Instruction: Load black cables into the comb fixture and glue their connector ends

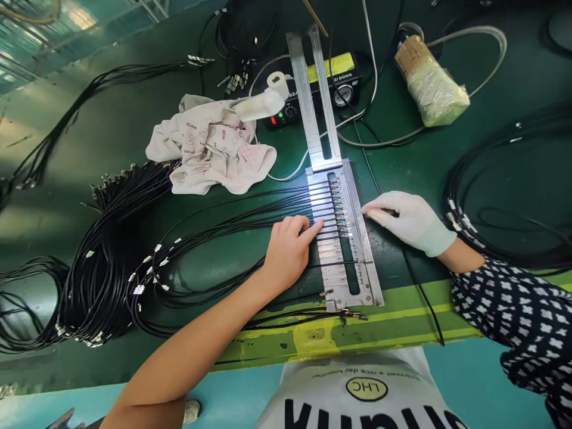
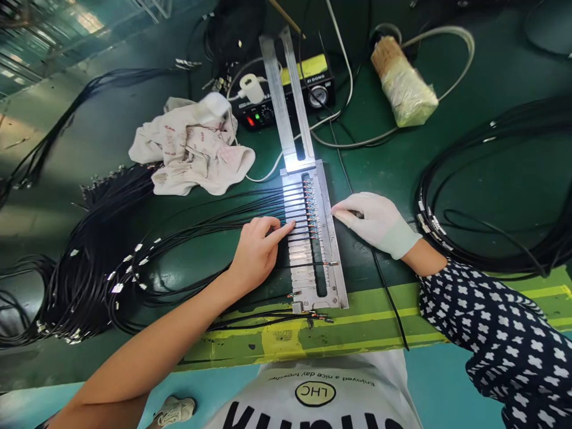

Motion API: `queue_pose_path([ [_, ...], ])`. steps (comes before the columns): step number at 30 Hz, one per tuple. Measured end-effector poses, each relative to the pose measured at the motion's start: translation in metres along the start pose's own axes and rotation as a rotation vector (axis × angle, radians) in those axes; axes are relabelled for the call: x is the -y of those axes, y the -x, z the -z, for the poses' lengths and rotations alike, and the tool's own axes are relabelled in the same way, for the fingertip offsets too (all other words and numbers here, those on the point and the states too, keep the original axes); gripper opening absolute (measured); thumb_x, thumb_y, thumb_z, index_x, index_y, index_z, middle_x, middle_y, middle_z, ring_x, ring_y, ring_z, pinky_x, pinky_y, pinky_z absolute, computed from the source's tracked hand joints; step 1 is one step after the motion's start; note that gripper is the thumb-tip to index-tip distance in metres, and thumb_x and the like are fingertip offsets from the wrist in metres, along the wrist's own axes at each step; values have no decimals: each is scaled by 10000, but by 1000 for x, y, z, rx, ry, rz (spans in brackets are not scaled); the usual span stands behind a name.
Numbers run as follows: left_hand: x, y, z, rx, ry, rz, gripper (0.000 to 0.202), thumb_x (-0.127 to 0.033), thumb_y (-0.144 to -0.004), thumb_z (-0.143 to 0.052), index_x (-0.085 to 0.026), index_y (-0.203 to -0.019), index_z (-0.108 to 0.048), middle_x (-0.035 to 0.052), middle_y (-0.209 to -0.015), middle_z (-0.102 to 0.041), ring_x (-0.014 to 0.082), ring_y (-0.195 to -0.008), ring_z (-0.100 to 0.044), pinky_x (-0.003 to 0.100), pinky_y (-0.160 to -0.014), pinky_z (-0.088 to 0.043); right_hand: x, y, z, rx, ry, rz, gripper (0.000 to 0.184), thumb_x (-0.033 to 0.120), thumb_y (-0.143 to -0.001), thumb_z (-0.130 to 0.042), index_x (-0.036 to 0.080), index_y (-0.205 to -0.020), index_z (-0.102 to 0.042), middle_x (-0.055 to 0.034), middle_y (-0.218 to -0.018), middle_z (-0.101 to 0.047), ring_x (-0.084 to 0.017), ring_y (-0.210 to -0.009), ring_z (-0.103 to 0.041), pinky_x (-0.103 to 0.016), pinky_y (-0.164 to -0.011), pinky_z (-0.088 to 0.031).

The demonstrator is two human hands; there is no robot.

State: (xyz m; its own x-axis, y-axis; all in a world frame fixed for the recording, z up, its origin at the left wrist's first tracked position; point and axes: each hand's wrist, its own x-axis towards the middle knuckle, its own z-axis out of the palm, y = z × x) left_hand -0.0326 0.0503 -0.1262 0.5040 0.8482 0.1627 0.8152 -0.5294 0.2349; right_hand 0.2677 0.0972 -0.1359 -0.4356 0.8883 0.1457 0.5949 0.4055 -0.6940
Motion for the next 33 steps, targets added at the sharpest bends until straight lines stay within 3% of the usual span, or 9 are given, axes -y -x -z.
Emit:
queue_pose_path([
  [4,-13,5,13,11,-43,-25,367,-132,-1008,-423,-231,-1303,-617,98,-1144,-664,246,-1057,-549,430,-889,-377,1,3,-1,-13,10,2,237,356,-1011,-576,244,-1039,-784,-17,-1056,-770,-226,-954,-696,-370,-841,-525],
  [8,-33,32,12,63,169,-105,320,-120,-961,-473,-170,-1272,-529,119,-1160,-654,250,-1077,-556,421,-911,-442,2,5,-2,-31,18,21,232,338,-1012,-577,236,-1041,-783,-24,-1054,-771,-232,-983,-695,-374,-890,-519],
  [11,-37,46,7,142,299,-29,248,-101,-960,-470,-184,-1184,-537,92,-1086,-645,217,-1003,-563,382,-868,-492,2,5,-2,-21,15,5,227,331,-1015,-577,236,-1042,-782,-23,-1045,-770,-227,-970,-690,-368,-869,-509],
  [14,-28,46,7,84,401,-10,207,-103,-989,-495,-202,-1154,-572,67,-1067,-644,176,-1004,-593,328,-885,-532,2,4,-1,-21,4,12,228,320,-1019,-572,228,-1043,-780,-26,-1038,-769,-221,-957,-685,-361,-861,-501],
  [18,-7,37,19,-28,401,-51,306,-56,-978,-531,-207,-1230,-616,54,-1082,-652,125,-1000,-637,239,-873,-537,3,3,0,-28,-12,41,220,305,-1023,-574,217,-1044,-775,-21,-1022,-767,-209,-951,-681,-345,-855,-494],
  [23,11,29,28,71,262,-119,412,-22,-973,-469,-198,-1321,-603,62,-1068,-643,121,-959,-635,219,-829,-528,0,1,-1,-25,-43,38,217,317,-1026,-578,223,-1047,-773,-12,-1016,-764,-207,-946,-684,-338,-847,-500],
  [29,12,28,28,156,6,-195,562,5,-939,-398,-215,-1431,-557,62,-986,-582,133,-818,-575,217,-678,-478,0,-2,-1,-14,-24,20,221,321,-1026,-576,232,-1034,-777,-5,-999,-765,-210,-930,-685,-348,-836,-511],
  [33,13,25,31,199,41,-196,571,27,-930,-383,-198,-1425,-557,69,-1030,-572,134,-868,-582,218,-718,-490,1,-3,0,-14,-16,4,213,319,-1016,-581,248,-1026,-782,-1,-996,-769,-223,-932,-691,-360,-833,-519],
])
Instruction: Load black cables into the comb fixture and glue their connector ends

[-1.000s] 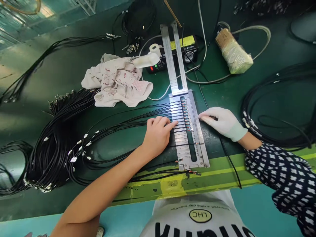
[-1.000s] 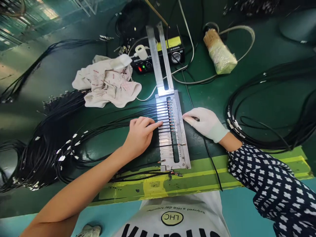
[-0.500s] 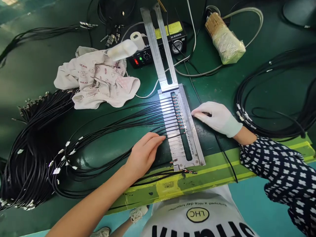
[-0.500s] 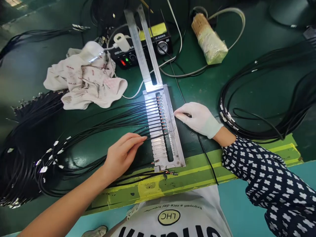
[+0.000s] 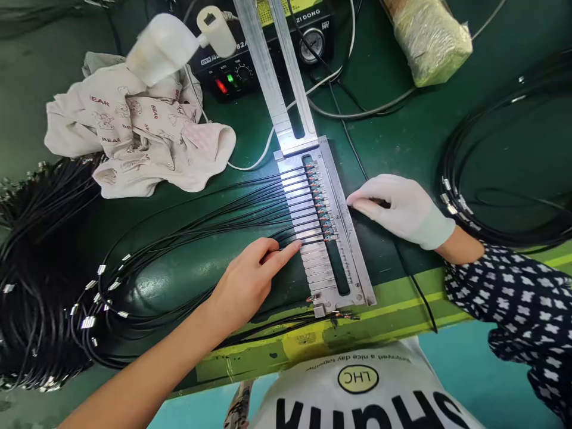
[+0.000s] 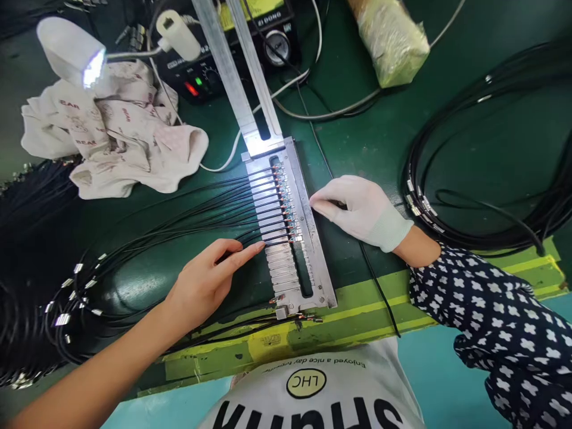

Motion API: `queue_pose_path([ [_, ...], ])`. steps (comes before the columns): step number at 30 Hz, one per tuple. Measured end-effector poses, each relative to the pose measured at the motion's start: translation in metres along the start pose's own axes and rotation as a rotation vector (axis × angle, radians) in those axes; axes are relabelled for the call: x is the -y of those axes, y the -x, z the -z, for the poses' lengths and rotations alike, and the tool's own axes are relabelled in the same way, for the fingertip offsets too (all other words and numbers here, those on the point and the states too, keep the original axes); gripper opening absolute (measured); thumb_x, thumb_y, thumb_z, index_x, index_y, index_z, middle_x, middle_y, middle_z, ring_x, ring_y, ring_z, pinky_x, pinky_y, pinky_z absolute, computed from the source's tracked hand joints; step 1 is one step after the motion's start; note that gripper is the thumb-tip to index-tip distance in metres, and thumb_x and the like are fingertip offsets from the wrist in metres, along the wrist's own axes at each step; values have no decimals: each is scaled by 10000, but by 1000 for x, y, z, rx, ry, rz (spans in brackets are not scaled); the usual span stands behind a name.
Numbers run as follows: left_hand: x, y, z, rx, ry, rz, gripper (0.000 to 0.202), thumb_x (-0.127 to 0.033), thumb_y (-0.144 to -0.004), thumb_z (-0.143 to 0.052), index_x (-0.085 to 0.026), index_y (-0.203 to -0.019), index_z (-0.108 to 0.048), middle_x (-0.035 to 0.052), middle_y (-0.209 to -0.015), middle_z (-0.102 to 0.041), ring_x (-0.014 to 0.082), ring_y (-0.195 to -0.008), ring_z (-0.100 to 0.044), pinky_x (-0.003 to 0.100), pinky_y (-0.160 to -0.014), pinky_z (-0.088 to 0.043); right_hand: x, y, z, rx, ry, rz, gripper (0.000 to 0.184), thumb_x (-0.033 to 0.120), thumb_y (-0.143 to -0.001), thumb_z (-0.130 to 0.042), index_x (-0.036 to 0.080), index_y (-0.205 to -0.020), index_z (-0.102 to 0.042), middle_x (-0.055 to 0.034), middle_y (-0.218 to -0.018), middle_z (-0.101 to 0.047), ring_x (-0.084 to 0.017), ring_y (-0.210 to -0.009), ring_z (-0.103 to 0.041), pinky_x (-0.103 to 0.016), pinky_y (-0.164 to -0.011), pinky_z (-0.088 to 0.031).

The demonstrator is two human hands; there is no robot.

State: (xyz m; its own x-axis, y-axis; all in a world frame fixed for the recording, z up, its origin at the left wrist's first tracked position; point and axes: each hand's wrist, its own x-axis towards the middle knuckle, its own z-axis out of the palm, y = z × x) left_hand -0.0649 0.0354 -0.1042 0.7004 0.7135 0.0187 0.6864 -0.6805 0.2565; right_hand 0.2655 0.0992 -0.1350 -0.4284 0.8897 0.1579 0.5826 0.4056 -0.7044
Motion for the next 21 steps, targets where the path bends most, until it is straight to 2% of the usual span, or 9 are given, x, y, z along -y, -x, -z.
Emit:
queue_pose_path([
  [6,4,-3,3,79,223,23,616,42,-923,-376,-226,-1463,-506,60,-1119,-582,123,-958,-592,212,-815,-513,1,0,0,-5,7,2,194,298,-1015,-594,241,-1026,-779,3,-998,-769,-219,-931,-692,-351,-838,-515],
  [12,5,-5,-3,83,226,7,616,41,-907,-387,-205,-1460,-505,68,-1123,-583,137,-959,-591,227,-806,-510,0,0,0,-15,10,17,181,286,-1010,-606,237,-1025,-780,4,-1003,-769,-216,-931,-693,-348,-834,-516],
  [16,-1,-1,-10,8,55,-38,566,12,-933,-402,-201,-1443,-524,90,-1112,-582,172,-958,-580,281,-786,-479,1,0,0,-22,3,15,181,276,-1004,-608,227,-1013,-783,1,-995,-770,-212,-926,-696,-346,-834,-518],
  [19,-12,1,-17,-116,-170,3,522,-25,-950,-459,-234,-1417,-563,115,-1128,-584,231,-1009,-549,364,-835,-426,1,-1,0,-17,-1,14,192,281,-1005,-599,229,-1009,-784,1,-988,-769,-215,-925,-699,-352,-830,-519],
  [21,-19,1,-19,-139,-249,26,514,-38,-948,-484,-227,-1418,-569,104,-1048,-597,234,-962,-526,375,-821,-382,1,-2,0,-16,13,9,197,292,-1004,-596,236,-1004,-784,3,-984,-769,-223,-929,-702,-362,-827,-520],
])
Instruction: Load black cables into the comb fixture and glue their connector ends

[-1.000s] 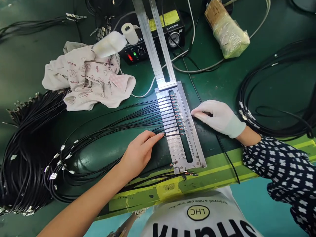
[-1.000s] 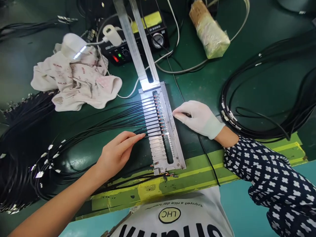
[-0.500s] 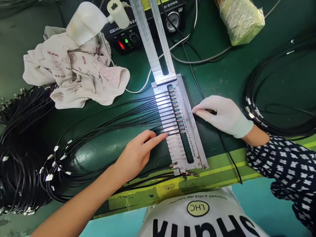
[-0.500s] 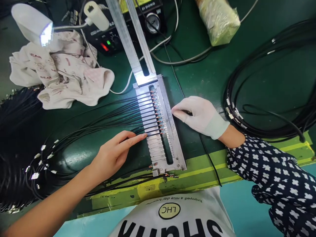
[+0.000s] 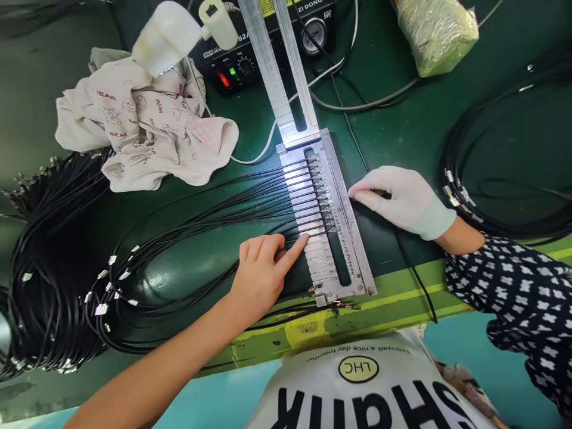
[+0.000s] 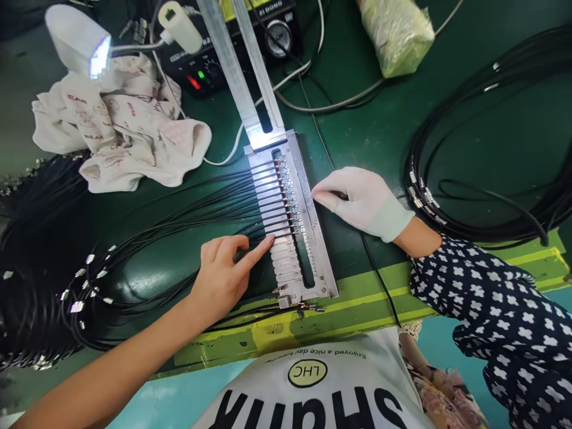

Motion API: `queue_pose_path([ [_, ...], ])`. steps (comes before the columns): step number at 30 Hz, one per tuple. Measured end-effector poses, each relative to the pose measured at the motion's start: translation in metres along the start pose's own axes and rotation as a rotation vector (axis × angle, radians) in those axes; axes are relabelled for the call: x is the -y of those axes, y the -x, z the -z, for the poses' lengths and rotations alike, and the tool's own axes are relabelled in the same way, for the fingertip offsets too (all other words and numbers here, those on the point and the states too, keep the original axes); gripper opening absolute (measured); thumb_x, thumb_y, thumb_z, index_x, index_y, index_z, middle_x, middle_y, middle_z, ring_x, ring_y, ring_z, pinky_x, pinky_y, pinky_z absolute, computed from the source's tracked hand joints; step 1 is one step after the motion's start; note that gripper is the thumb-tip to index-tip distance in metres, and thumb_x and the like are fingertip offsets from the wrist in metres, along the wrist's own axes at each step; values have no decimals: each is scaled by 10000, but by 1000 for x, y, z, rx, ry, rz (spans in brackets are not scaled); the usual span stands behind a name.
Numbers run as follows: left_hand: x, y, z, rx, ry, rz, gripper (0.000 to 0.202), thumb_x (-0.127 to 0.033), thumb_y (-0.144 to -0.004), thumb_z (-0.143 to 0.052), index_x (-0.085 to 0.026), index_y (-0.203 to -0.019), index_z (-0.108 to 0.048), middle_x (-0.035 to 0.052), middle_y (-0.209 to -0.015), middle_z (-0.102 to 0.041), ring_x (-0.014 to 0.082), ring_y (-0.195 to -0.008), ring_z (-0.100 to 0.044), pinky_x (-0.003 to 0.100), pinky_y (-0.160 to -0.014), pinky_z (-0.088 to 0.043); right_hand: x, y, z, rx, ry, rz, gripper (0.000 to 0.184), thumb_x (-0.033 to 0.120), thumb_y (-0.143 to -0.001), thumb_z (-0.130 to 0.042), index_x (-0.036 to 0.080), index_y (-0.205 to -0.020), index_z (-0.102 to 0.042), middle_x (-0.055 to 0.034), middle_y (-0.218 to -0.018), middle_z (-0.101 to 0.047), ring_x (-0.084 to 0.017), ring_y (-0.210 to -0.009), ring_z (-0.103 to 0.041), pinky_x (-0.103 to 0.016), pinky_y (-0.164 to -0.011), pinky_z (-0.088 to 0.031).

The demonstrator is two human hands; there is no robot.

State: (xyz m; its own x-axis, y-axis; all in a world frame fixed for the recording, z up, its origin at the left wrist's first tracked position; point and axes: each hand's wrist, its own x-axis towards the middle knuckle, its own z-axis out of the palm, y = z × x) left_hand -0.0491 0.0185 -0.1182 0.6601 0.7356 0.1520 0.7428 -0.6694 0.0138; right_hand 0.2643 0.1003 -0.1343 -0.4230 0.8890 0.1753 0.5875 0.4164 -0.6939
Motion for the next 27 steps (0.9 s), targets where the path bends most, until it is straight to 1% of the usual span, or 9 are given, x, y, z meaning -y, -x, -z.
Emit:
queue_pose_path([
  [2,-5,0,2,33,-3,-9,515,-50,-949,-484,-204,-1435,-552,81,-952,-607,221,-886,-506,366,-776,-348,0,1,0,-5,21,-6,202,303,-1003,-593,243,-994,-786,5,-981,-770,-230,-930,-705,-373,-826,-522],
  [5,-10,7,11,104,108,22,468,-102,-978,-477,-189,-1435,-526,72,-973,-639,216,-879,-516,372,-774,-348,4,9,0,-26,45,9,215,316,-1004,-581,258,-1004,-788,-3,-1007,-771,-242,-935,-707,-390,-845,-531],
  [11,-25,50,31,306,568,250,83,-238,-1009,-546,-185,-1032,-606,48,-1007,-638,186,-952,-561,341,-835,-446,12,32,-2,-31,72,24,238,333,-1005,-556,278,-1025,-787,-14,-1025,-769,-261,-939,-706,-418,-862,-539],
  [13,-26,55,31,223,636,334,65,-201,-1007,-545,-194,-1000,-609,33,-987,-643,160,-929,-581,306,-826,-477,13,33,-3,-33,77,11,234,338,-1005,-560,276,-1022,-784,-10,-1016,-768,-258,-933,-705,-417,-850,-537],
  [15,-25,47,28,40,650,381,62,-165,-991,-572,-197,-1012,-621,22,-976,-656,132,-902,-604,262,-809,-501,13,32,-4,-31,72,3,226,336,-1005,-564,272,-1018,-781,-6,-1011,-768,-252,-930,-705,-410,-839,-534],
  [17,-22,30,21,-129,581,330,94,-138,-967,-609,-194,-1037,-637,26,-979,-667,124,-905,-619,241,-811,-516,13,31,-4,-33,64,4,222,329,-1007,-567,264,-1018,-778,-7,-1010,-768,-246,-931,-704,-402,-841,-529],
  [19,-22,11,11,-215,476,194,154,-116,-960,-604,-186,-1089,-651,44,-986,-666,132,-914,-619,246,-813,-525,12,30,-3,-35,56,7,221,320,-1010,-568,250,-1020,-777,-13,-1014,-768,-240,-941,-701,-392,-850,-525],
  [22,-24,-11,-5,-239,359,42,285,-99,-976,-546,-190,-1226,-647,71,-1004,-649,148,-917,-608,262,-798,-537,11,29,-3,-29,43,16,220,307,-1014,-567,234,-1020,-775,-16,-1011,-767,-232,-949,-694,-381,-862,-516],
  [27,-23,-11,-19,-187,322,46,404,-89,-988,-498,-211,-1356,-609,94,-1055,-628,164,-979,-599,284,-841,-542,7,27,-3,-21,12,13,216,306,-1014,-566,240,-1027,-771,-12,-996,-766,-231,-954,-686,-378,-860,-509],
])
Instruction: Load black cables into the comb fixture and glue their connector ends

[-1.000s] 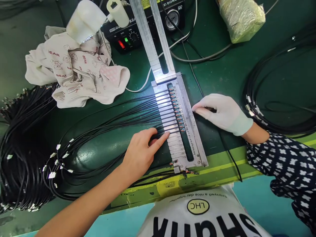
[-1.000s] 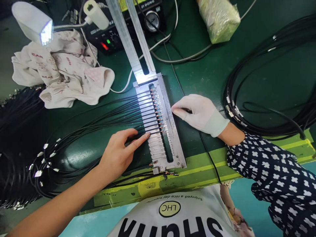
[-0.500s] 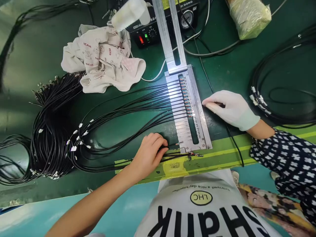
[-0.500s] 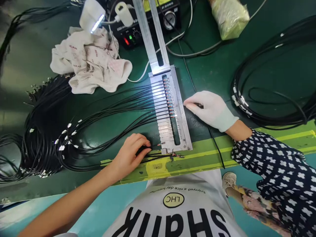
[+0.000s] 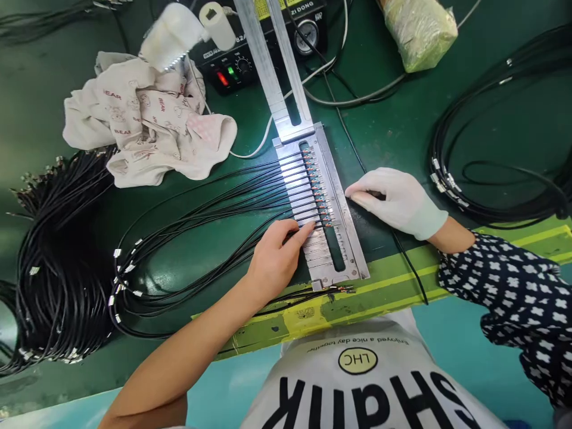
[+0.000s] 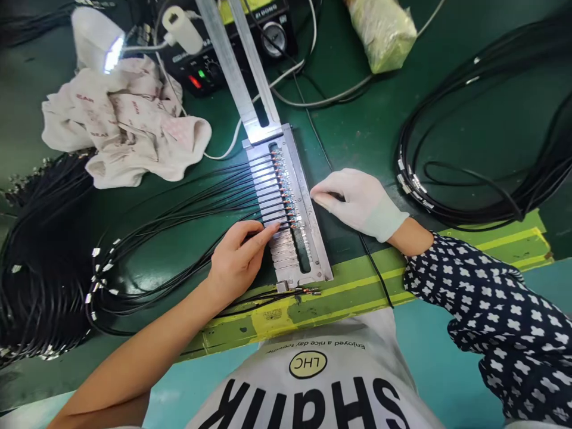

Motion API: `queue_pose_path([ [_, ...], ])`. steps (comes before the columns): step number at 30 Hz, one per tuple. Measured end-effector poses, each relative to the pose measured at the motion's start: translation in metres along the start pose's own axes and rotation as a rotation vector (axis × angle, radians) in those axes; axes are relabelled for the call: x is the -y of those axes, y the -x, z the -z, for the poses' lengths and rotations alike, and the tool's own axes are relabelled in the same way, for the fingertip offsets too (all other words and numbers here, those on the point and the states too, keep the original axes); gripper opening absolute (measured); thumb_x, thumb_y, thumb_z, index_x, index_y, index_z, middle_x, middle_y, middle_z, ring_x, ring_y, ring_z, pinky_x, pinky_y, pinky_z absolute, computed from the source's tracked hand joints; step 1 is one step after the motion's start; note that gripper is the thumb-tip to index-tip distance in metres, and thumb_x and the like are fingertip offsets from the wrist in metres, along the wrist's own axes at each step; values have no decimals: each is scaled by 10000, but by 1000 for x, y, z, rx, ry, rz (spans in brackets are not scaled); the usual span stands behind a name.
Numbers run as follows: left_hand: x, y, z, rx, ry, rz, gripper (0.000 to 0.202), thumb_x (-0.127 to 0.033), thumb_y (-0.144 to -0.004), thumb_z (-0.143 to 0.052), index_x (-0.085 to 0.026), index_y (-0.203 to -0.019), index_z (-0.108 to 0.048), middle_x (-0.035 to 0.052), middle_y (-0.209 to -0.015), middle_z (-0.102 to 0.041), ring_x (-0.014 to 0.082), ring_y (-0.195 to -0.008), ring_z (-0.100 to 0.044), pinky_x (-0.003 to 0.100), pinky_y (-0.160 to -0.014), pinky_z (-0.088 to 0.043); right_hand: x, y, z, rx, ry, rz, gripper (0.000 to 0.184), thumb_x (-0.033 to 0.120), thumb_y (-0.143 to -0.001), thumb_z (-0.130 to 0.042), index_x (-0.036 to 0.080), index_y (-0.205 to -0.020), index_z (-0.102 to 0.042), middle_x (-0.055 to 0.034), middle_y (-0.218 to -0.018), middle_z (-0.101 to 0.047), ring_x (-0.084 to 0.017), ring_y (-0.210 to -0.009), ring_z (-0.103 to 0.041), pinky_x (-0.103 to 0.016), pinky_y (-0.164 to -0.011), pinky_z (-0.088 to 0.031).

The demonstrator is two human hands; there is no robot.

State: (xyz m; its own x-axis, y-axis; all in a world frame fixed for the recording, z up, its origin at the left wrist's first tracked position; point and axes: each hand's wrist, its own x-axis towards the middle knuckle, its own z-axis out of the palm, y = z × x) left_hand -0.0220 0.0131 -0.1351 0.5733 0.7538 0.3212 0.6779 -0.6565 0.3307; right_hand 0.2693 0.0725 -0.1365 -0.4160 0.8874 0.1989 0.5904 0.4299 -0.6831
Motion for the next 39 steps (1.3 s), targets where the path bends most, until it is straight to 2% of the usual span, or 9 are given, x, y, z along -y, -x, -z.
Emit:
queue_pose_path([
  [4,4,6,0,19,-32,8,428,-103,-991,-504,-237,-1387,-594,87,-1057,-629,164,-969,-600,284,-835,-533,-2,0,0,0,-8,-5,224,320,-1017,-558,252,-1025,-771,-13,-990,-767,-231,-938,-684,-377,-851,-511],
  [15,10,3,-2,33,17,-103,502,-47,-943,-550,-169,-1430,-536,123,-1081,-662,191,-972,-621,307,-842,-528,0,-2,1,10,-5,-19,229,331,-1019,-564,246,-1028,-776,-12,-1004,-771,-237,-940,-687,-382,-851,-513],
  [19,9,4,-3,11,44,-69,431,-66,-955,-547,-200,-1364,-573,109,-1105,-694,185,-1011,-646,303,-872,-539,0,-2,0,15,0,-26,232,342,-1023,-559,252,-1028,-774,-10,-1004,-771,-242,-943,-688,-387,-849,-514],
  [22,5,7,1,18,-38,-4,401,-100,-963,-552,-237,-1336,-607,126,-1211,-690,230,-1148,-639,380,-958,-524,-1,-2,0,19,-1,-26,234,352,-1026,-558,258,-1029,-772,-9,-1001,-770,-243,-940,-688,-383,-847,-513],
  [25,1,12,8,70,-71,32,463,-95,-954,-540,-247,-1390,-579,170,-1489,-561,313,-1432,-485,522,-1119,-438,-2,-3,0,26,6,-26,234,354,-1027,-557,261,-1025,-772,-7,-993,-770,-240,-935,-690,-377,-838,-513],
  [29,4,17,12,216,15,-5,573,-89,-950,-492,-212,-1508,-441,197,-1656,-338,317,-1577,-284,550,-1185,-402,-1,-4,1,33,11,-39,237,354,-1022,-553,275,-1018,-777,-4,-996,-772,-247,-942,-694,-391,-838,-518],
  [33,6,21,9,300,-115,-22,589,-130,-953,-502,-236,-1526,-418,186,-1674,-296,317,-1577,-284,599,-1241,-290,2,-5,2,27,14,-54,232,351,-1014,-555,288,-1012,-779,3,-999,-772,-252,-955,-697,-406,-840,-524],
  [37,3,19,8,275,-205,-63,526,-182,-962,-537,-180,-1482,-464,225,-1655,-320,342,-1572,-291,593,-1245,-269,4,-4,1,14,34,-55,230,345,-1012,-559,276,-1007,-779,1,-1011,-775,-243,-946,-701,-395,-843,-526],
  [39,-2,17,13,272,-212,-47,488,-182,-974,-525,-202,-1460,-487,201,-1658,-334,346,-1572,-289,606,-1241,-263,4,-2,1,12,44,-51,230,337,-1006,-567,256,-1014,-782,-9,-1017,-777,-239,-934,-701,-387,-835,-524],
])
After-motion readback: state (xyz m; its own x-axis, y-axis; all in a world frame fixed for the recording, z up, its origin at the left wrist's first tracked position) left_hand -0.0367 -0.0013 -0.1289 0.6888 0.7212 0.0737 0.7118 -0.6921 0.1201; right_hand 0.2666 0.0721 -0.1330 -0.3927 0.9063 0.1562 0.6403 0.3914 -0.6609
